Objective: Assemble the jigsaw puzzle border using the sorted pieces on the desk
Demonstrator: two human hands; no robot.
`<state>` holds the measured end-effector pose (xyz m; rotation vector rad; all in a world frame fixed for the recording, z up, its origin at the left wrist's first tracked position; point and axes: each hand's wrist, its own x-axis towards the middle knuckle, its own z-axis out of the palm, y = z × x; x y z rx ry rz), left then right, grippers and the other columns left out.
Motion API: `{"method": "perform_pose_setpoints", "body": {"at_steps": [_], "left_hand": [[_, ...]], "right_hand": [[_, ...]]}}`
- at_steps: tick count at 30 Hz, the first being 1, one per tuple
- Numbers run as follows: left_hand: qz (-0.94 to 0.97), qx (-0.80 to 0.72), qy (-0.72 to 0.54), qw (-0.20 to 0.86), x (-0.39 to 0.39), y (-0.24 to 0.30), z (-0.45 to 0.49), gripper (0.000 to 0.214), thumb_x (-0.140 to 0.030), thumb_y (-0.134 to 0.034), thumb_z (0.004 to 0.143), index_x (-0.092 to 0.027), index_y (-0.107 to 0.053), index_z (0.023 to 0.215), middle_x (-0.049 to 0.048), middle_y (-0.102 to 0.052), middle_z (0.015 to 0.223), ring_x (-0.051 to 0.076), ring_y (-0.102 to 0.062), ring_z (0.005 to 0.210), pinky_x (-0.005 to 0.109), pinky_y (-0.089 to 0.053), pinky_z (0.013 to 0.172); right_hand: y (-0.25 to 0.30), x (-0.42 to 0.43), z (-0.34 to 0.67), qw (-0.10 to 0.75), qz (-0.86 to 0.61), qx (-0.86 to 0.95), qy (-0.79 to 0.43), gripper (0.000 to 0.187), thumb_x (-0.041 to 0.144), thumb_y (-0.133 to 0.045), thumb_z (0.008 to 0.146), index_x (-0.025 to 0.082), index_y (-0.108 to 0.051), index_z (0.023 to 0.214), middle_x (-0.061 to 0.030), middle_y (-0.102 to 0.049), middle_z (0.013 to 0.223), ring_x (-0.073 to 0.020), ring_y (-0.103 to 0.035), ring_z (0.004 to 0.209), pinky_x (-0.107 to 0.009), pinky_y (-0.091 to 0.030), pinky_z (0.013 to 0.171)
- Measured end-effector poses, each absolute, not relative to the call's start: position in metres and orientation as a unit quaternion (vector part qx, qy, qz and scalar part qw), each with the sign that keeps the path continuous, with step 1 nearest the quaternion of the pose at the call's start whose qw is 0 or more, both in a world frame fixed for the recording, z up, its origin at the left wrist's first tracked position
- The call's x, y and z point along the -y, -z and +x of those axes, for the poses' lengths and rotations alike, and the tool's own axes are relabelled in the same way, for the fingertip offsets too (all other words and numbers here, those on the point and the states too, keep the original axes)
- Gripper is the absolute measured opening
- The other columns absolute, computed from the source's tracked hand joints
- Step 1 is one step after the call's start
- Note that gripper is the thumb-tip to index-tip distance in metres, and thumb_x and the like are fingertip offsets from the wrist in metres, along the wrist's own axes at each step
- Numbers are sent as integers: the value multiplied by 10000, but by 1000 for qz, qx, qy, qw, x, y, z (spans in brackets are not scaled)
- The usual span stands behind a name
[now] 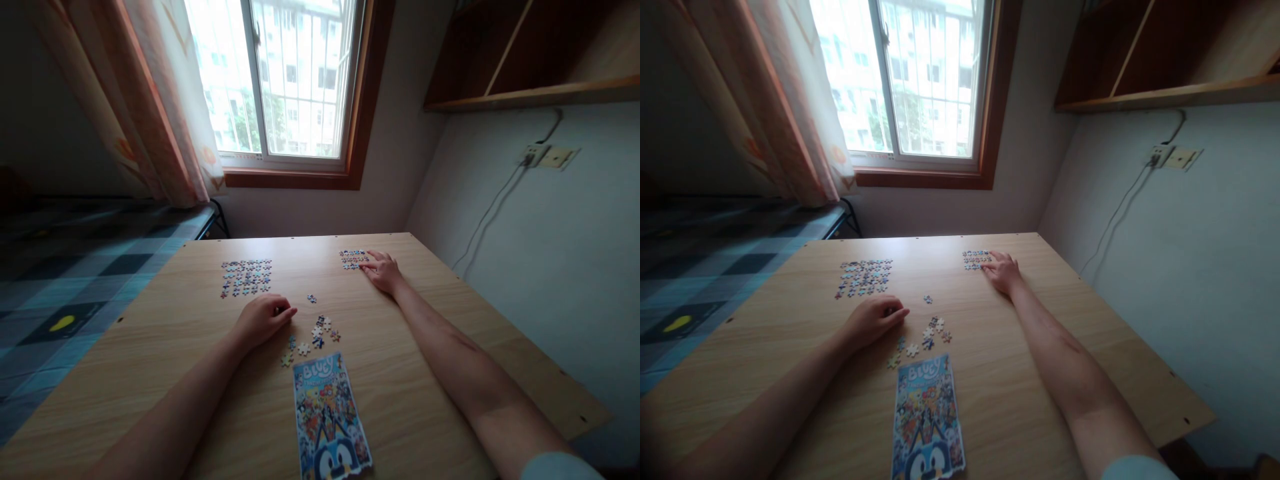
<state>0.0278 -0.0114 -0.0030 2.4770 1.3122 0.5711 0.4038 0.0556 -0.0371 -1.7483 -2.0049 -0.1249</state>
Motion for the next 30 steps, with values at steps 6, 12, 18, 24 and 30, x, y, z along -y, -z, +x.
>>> {"method": "perform_pose_setpoints", "body": {"at_steps": [6, 12, 18, 24, 30], "left_hand": [[857, -457, -197, 137, 13, 1, 29, 334, -441, -541, 898, -196, -680, 719, 33, -655, 719, 185, -576, 730, 292, -388, 697], [858, -456, -195, 134, 13, 0, 29, 329, -433, -542, 899, -197, -679, 715, 35, -661, 723, 183, -577, 731, 289, -391, 696], [859, -453, -198, 132, 12, 1, 28, 331, -427, -540, 903, -198, -671, 702, 32, -658, 721, 179, -574, 724, 285, -392, 689], [859, -453, -196, 134, 12, 2, 27, 332, -436, -539, 901, -200, -663, 703, 33, -654, 726, 183, -575, 736, 289, -389, 694], [858, -455, -196, 135, 13, 0, 28, 343, -445, -523, 900, -198, -661, 706, 38, -661, 742, 189, -582, 747, 296, -397, 706]], "right_hand": [[37, -55, 406, 267, -646, 713, 51, 286, 389, -548, 918, 325, -759, 1099, -27, -528, 1436, -255, -448, 1295, -448, -346, 1104], [40, -58, 410, 293, -679, 670, 58, 313, 349, -535, 893, 232, -787, 1037, -76, -574, 1377, -260, -472, 1268, -411, -369, 1098], [43, -60, 409, 284, -679, 675, 51, 280, 367, -558, 871, 272, -800, 975, -43, -574, 1387, -266, -460, 1277, -430, -372, 1082], [41, -59, 410, 288, -690, 661, 66, 282, 374, -555, 873, 283, -794, 994, -5, -571, 1396, -240, -467, 1271, -376, -382, 1077], [42, -56, 417, 290, -744, 596, 81, 292, 311, -532, 873, 215, -797, 948, -77, -698, 1144, -250, -560, 1079, -359, -441, 968]]}}
